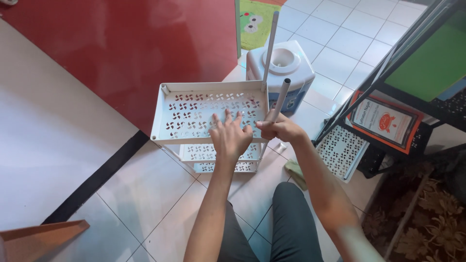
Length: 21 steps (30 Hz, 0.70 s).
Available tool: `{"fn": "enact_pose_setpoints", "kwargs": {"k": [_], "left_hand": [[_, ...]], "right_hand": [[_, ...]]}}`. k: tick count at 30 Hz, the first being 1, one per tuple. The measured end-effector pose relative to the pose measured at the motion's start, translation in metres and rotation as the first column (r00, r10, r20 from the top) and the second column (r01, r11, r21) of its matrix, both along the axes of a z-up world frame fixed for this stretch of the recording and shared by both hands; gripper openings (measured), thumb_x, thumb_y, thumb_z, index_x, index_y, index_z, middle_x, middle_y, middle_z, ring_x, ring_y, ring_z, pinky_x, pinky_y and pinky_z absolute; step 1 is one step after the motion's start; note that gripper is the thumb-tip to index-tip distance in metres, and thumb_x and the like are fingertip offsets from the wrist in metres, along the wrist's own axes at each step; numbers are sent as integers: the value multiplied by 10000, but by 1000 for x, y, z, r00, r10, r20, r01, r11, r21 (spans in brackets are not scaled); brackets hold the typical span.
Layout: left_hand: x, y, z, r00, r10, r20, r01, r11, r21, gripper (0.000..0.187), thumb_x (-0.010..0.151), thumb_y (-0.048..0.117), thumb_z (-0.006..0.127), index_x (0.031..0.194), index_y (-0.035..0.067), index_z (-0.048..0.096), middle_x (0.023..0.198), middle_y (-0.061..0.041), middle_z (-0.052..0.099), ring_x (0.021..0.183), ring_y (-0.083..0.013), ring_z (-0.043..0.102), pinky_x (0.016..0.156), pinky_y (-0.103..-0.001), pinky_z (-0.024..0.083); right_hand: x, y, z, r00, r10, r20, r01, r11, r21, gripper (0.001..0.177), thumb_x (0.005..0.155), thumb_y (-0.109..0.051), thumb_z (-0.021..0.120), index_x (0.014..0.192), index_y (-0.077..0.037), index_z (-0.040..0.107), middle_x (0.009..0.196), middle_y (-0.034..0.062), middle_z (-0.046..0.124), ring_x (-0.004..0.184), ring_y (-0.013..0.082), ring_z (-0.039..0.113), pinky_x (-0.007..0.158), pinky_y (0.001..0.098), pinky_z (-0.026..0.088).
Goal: The person assembles a white plastic shelving unit by inserting metal poles into the corners of perforated trays and stacking them. They handle trays and poles, aligning and pressing components together to form a multi-tiered rack.
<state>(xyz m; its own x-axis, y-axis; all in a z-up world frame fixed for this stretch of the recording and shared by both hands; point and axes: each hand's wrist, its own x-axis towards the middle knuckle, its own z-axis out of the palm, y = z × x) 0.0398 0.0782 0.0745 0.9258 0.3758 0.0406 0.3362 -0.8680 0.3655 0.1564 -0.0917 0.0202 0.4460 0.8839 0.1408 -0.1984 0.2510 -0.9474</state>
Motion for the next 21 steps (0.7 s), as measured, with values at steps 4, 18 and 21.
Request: {"fn": "enact_pose_setpoints", "kwargs": {"k": [4, 18, 21], "left_hand": [[6, 3, 2, 1000, 7, 14, -7, 1000, -11, 675, 795, 366, 475, 1439, 203, 596, 1570, -154, 432, 1463, -506, 328, 1084, -609, 387], [3, 7, -4, 997, -33, 67, 32, 999, 16, 641, 789, 371, 505, 1394, 209, 636, 1566, -151, 446, 1456, -506, 330, 1089, -626, 370], [6, 4, -1, 998, -46, 43, 46, 999, 10, 663, 774, 372, 510, 1407, 205, 617, 1568, -149, 436, 1459, -499, 316, 1066, -640, 371]], "right_hand": [[1, 3, 9, 998, -45, 39, 45, 999, -7, 531, 1050, -225, 645, 598, -103, 394, 550, -63, 306, 477, 81, 266, 463, 303, 201], [-69, 45, 6, 487, -831, 269, 869, 490, -60, 612, 1105, -443, 562, 630, -70, 466, 561, -30, 418, 495, 83, 365, 452, 303, 251], [-43, 19, -1, 772, -610, 179, 627, 776, -60, 568, 1077, -425, 550, 635, -109, 384, 547, -47, 347, 462, 90, 335, 431, 311, 241]]}}
